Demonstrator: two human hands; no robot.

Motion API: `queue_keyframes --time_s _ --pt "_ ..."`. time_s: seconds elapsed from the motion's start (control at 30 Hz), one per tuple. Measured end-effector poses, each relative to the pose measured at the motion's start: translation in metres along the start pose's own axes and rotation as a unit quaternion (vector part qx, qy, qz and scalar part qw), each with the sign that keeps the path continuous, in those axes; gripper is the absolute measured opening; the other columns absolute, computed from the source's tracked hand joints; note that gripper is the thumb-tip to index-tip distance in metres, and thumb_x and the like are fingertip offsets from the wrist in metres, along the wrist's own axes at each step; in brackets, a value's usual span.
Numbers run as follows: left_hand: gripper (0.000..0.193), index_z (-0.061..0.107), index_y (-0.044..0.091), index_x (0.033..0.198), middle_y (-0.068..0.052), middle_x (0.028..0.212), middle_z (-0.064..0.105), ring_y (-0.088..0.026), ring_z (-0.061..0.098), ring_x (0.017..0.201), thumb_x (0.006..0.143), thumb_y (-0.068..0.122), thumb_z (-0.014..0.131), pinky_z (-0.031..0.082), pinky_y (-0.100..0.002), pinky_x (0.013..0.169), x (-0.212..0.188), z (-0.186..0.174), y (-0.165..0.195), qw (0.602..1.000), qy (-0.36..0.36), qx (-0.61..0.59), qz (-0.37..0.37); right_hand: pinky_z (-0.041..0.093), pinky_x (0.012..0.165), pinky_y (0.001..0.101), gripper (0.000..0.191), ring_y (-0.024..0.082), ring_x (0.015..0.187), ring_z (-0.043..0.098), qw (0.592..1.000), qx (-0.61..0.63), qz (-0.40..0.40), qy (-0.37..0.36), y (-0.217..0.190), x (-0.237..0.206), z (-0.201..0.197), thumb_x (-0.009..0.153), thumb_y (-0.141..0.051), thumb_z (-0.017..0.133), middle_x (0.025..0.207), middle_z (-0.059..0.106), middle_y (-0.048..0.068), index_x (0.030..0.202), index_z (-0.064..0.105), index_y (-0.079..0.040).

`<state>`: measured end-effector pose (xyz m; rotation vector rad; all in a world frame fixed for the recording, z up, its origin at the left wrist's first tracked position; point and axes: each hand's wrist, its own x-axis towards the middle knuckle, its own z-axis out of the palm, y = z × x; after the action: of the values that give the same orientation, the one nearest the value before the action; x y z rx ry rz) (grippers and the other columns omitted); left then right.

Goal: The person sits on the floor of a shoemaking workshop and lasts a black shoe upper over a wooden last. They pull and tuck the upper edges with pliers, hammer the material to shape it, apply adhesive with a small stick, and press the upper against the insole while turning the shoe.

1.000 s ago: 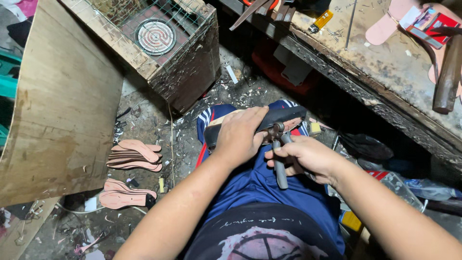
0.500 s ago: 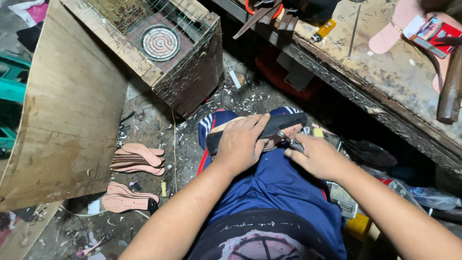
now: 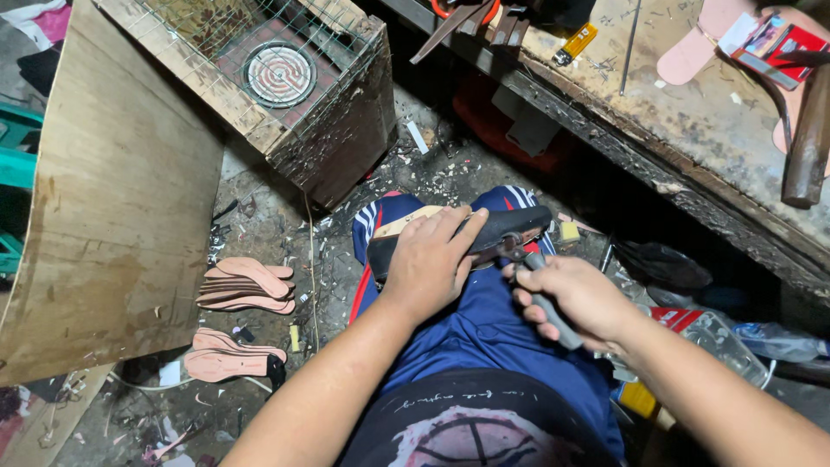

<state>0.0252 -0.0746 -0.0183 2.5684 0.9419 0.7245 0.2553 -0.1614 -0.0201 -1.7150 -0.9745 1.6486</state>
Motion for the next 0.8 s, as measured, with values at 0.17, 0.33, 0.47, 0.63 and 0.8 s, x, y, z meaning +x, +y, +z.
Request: queue_keyframes --time_s 0.17,0.33,0.47,0.63,0.8 --pt "0.068 0.054 0.011 0.144 -0.011 0.134 0.061 -0.031 0.058 0.124 0.079 0.018 0.074 0.043 -0.047 0.103 0.005 -0.003 0.000 0.998 -0.002 -0.047 -0.034 0.056 0.079 0.0455 0.041 0.040 0.087 0.072 0.908 -0.353 -0.161 0.156 0.017 0.004 -0.003 0.088 -0.031 0.068 0.091 0.074 0.025 0.117 0.069 -0.003" --pt "0.057 0.058 0.017 0.141 -0.008 0.131 0.063 -0.031 0.058 0.122 0.088 0.038 0.064 0.042 -0.050 0.101 0.019 0.000 -0.007 0.986 -0.078 -0.095 -0.112 0.057 0.082 0.0434 0.040 0.039 0.088 0.074 0.910 -0.372 -0.155 0.095 -0.002 0.017 -0.014 0.085 -0.034 0.070 0.093 0.075 0.023 0.116 0.071 -0.007" --pt "0.056 0.062 0.019 0.137 -0.009 0.129 0.065 -0.031 0.058 0.124 0.090 0.048 0.055 0.038 -0.056 0.100 0.042 0.011 -0.019 0.963 -0.156 -0.150 -0.160 0.055 0.083 0.0487 0.036 0.043 0.091 0.071 0.878 -0.456 -0.116 0.082 -0.020 0.015 -0.016 0.088 -0.035 0.069 0.092 0.074 0.023 0.112 0.070 -0.009" --pt "0.057 0.061 0.013 0.133 -0.015 0.128 0.064 -0.037 0.055 0.122 0.089 0.049 0.055 0.034 -0.061 0.100 0.047 0.025 -0.027 0.950 -0.230 -0.138 -0.160 0.056 0.080 0.0506 0.037 0.041 0.092 0.072 0.790 -0.593 -0.059 0.145 -0.018 0.005 -0.003 0.089 -0.029 0.064 0.097 0.072 0.022 0.111 0.058 -0.001" --pt "0.055 0.064 0.007 0.129 -0.020 0.122 0.067 -0.039 0.061 0.118 0.088 0.044 0.061 0.046 -0.050 0.101 0.040 0.037 -0.037 0.958 -0.162 -0.203 -0.124 0.053 0.082 0.0474 0.044 0.040 0.099 0.068 0.886 -0.458 0.004 0.077 -0.007 0.007 -0.001 0.093 -0.035 0.067 0.104 0.071 0.024 0.123 0.056 -0.005"
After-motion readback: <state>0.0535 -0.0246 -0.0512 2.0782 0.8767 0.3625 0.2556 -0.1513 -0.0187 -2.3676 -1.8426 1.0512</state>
